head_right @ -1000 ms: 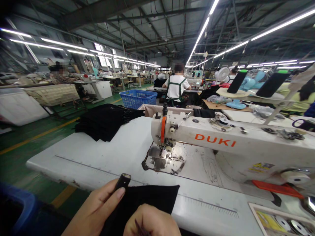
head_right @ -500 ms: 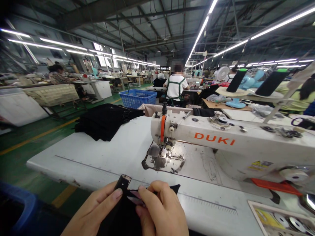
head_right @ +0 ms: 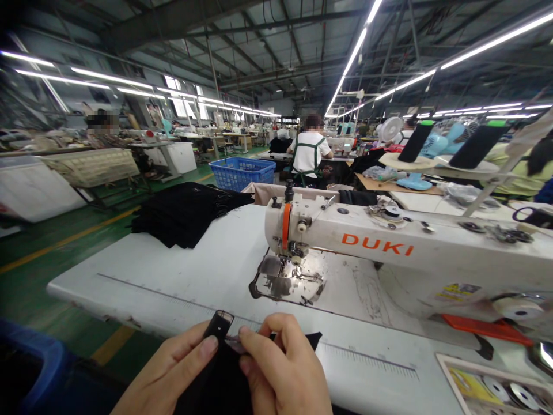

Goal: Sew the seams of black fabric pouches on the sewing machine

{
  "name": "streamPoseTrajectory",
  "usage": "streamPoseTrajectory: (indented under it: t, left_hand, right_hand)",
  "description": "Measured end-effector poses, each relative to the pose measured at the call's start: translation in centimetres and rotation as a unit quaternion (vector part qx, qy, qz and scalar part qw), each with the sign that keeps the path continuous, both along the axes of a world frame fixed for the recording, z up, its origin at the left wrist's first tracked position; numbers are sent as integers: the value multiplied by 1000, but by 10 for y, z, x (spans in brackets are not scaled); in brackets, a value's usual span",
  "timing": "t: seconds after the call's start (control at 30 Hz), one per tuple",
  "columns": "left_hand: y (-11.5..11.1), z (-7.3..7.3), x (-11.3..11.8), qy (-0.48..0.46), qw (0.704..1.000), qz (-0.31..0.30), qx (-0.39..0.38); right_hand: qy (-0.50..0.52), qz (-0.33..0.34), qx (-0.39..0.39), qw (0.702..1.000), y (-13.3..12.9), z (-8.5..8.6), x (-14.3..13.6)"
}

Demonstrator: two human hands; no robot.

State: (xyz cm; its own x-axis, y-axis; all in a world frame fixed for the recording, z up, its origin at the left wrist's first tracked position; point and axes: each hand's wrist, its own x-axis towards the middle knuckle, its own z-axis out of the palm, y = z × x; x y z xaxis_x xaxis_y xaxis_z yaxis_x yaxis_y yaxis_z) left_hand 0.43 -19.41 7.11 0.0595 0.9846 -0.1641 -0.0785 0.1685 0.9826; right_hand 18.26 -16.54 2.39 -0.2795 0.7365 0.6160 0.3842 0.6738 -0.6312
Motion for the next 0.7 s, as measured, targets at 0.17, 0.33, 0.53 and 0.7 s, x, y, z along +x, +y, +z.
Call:
streamPoseTrajectory:
  t: [0.17, 0.33, 0.53, 0.7]
  left_hand:
    - [1, -2, 0, 5, 1000, -2, -6]
    - [9, 14, -4, 85, 996, -37, 15]
    - [11, 51, -26, 314, 870, -21, 379]
    - [1, 31, -55, 305, 864, 79, 393]
  right_hand:
    - [59, 20, -52, 997, 0, 16, 7]
    - [33, 14, -104, 994, 6, 28, 11]
    - [113, -12, -4, 993, -3, 40, -3]
    - [136, -53, 48, 988, -12, 35, -15]
